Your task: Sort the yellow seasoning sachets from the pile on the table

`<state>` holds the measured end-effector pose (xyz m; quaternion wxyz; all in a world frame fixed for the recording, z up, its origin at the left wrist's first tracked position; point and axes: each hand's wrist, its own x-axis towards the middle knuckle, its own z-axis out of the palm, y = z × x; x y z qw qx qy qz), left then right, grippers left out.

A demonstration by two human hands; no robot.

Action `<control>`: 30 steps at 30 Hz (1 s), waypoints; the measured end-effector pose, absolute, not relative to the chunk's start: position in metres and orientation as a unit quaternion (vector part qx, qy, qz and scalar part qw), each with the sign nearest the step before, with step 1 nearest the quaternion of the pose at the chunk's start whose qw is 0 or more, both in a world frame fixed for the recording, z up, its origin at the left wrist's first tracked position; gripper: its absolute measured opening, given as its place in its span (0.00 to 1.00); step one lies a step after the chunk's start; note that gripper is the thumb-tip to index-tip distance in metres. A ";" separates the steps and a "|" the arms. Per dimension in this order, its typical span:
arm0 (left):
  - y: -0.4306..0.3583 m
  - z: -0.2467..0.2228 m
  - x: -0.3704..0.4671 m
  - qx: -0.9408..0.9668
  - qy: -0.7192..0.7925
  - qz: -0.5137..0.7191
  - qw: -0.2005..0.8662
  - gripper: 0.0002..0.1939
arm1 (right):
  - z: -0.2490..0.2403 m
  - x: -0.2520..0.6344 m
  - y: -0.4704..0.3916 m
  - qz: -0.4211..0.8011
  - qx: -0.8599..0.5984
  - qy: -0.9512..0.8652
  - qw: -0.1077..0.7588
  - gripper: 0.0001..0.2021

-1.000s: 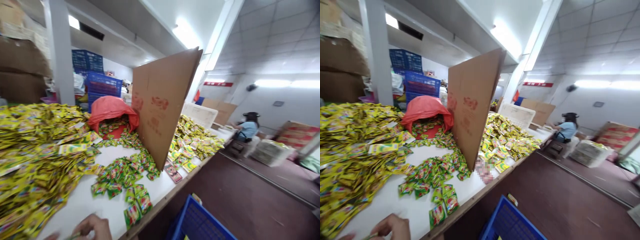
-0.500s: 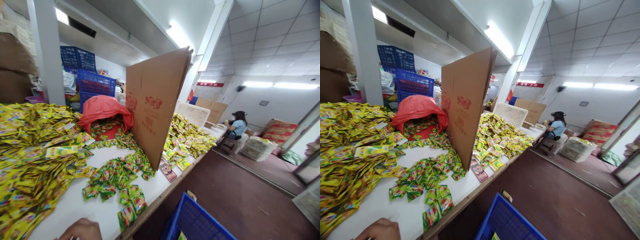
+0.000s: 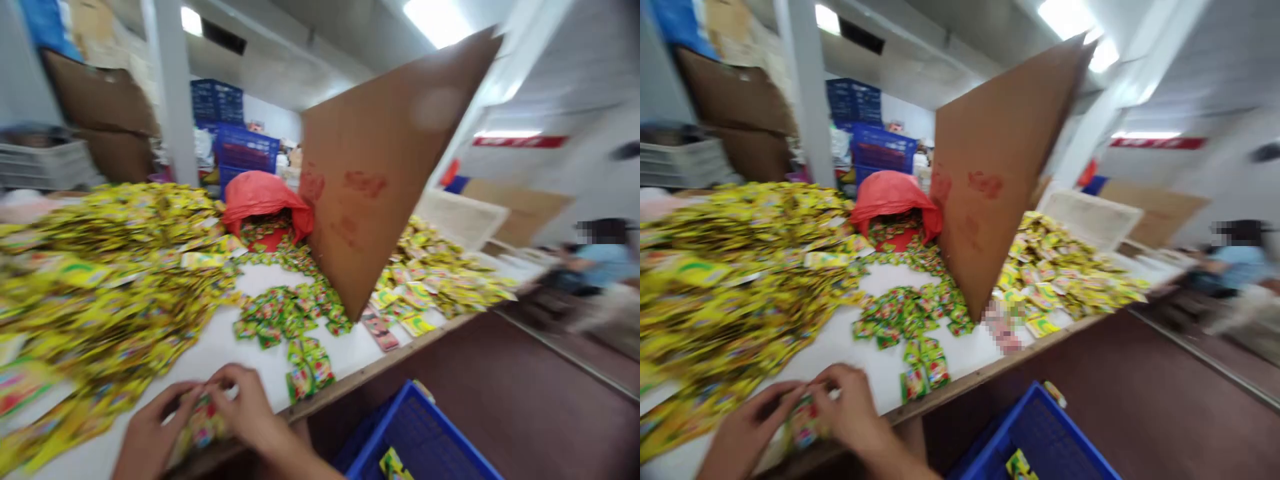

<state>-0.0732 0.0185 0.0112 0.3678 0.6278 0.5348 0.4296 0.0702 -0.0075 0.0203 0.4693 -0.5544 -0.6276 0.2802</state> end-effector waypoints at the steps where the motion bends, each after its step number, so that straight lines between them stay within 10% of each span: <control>1: 0.016 0.016 -0.075 0.637 0.521 0.415 0.388 0.13 | 0.023 0.071 -0.007 0.284 -0.545 -0.632 0.472 0.06; 20: -0.012 0.009 -0.077 0.548 0.439 0.482 0.524 0.20 | -0.002 0.066 -0.021 0.315 -0.484 -0.645 0.500 0.09; 30: -0.012 0.000 -0.076 0.540 0.430 0.510 0.514 0.11 | 0.034 0.065 0.011 0.251 -0.451 -0.782 0.351 0.04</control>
